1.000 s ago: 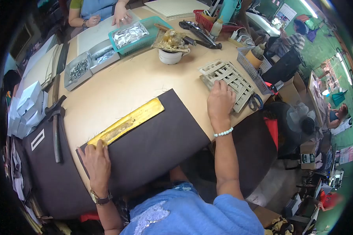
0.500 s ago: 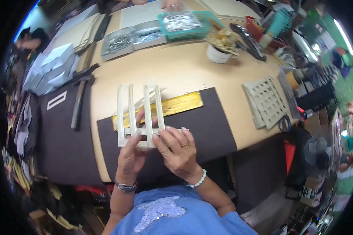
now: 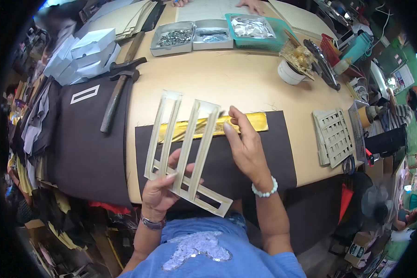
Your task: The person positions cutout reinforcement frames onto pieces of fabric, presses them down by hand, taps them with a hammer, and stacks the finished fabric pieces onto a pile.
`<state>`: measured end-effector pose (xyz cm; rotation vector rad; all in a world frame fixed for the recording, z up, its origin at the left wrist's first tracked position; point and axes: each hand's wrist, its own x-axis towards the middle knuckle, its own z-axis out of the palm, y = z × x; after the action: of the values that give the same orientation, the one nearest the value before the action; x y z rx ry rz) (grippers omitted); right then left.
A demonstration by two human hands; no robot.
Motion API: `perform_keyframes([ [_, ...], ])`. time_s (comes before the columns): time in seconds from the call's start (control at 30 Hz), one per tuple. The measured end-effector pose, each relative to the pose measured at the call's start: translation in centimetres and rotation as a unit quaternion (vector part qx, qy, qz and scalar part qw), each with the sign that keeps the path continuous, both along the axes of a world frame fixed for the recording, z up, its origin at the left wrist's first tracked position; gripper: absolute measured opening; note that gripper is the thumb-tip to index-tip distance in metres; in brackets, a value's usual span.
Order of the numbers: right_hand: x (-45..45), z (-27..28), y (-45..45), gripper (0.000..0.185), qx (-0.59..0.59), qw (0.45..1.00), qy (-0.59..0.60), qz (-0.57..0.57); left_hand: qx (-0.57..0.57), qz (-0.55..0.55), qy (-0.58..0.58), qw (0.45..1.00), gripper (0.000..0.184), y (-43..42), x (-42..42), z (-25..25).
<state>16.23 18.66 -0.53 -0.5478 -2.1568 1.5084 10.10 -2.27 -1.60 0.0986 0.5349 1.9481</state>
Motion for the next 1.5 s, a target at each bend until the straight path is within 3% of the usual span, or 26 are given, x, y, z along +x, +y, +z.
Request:
perform_keyframes([
  [0.1,-1.5,-0.1,0.8,0.052,-0.040,0.993,-0.075,0.076,0.018,-0.030,-0.007,0.999,0.065,-0.3,0.1,-0.2],
  [0.17,-2.0,-0.3,0.6,0.053,-0.127,0.979,-0.127,0.095,0.020,-0.042,-0.009,0.999,0.065,-0.5,0.2,-0.4],
  [0.2,-1.9,-0.1,-0.2,0.046,-0.221,0.970,-0.020,0.097,0.016,-0.043,-0.009,0.999,0.064,-0.5,0.5,-0.4],
  [0.33,-0.9,-0.4,0.3,0.031,-0.338,0.939,0.035,0.044,-0.012,-0.068,-0.001,0.998,0.067,-0.9,1.1,-0.6],
  [0.43,1.3,-1.5,1.3,0.030,-0.326,0.942,0.035,0.071,-0.030,-0.070,-0.005,0.997,0.067,-1.1,1.4,-0.9],
  [0.53,3.5,-0.4,1.3,0.029,-0.311,0.946,-0.039,0.077,-0.019,-0.056,-0.010,0.998,0.065,-1.1,1.3,-1.9],
  [0.7,5.7,-0.4,0.3,0.029,-0.361,0.928,0.010,0.088,0.045,-0.058,-0.049,0.996,0.059,-1.2,2.0,-2.8],
  [0.8,6.7,-0.6,0.8,0.030,-0.317,0.946,0.061,0.036,0.048,-0.048,-0.029,0.997,0.058,-2.0,2.1,-3.8],
  [0.87,7.9,-0.6,2.0,0.030,-0.283,0.954,0.099,-0.002,0.124,-0.044,-0.106,0.986,0.063,-2.8,1.7,-3.5],
  [0.97,9.5,-0.9,4.2,0.031,-0.177,0.964,0.153,-0.129,0.127,-0.008,-0.061,0.990,0.060,-3.7,0.8,-3.0],
  [1.07,10.6,-2.7,6.5,0.031,-0.009,0.915,0.170,-0.366,0.105,0.030,-0.080,0.991,0.057,-5.1,0.0,-4.0],
  [1.17,12.0,-4.8,8.3,0.029,0.225,0.871,0.080,-0.429,0.103,0.016,-0.093,0.990,0.061,-4.6,-0.2,-2.9],
  [1.27,12.3,-5.0,7.3,0.025,0.433,0.797,-0.182,-0.380,-0.023,0.117,-0.054,0.991,0.062,-4.2,0.8,-4.0],
  [1.3,12.0,-4.6,6.9,0.023,0.432,0.799,-0.161,-0.385,0.001,0.061,0.012,0.998,0.061,-3.9,0.6,-3.9],
  [1.37,11.2,-2.7,4.9,0.020,0.424,0.811,-0.121,-0.383,-0.045,0.072,0.037,0.996,0.062,-3.0,1.1,-3.6],
  [1.43,10.0,-1.1,2.3,0.022,0.300,0.906,-0.054,-0.293,-0.038,0.077,-0.009,0.996,0.054,-2.1,1.3,-3.3],
  [1.5,8.5,-0.4,-0.3,0.025,0.154,0.970,-0.005,-0.188,-0.093,0.083,0.037,0.992,0.051,-0.6,1.3,-2.1],
])
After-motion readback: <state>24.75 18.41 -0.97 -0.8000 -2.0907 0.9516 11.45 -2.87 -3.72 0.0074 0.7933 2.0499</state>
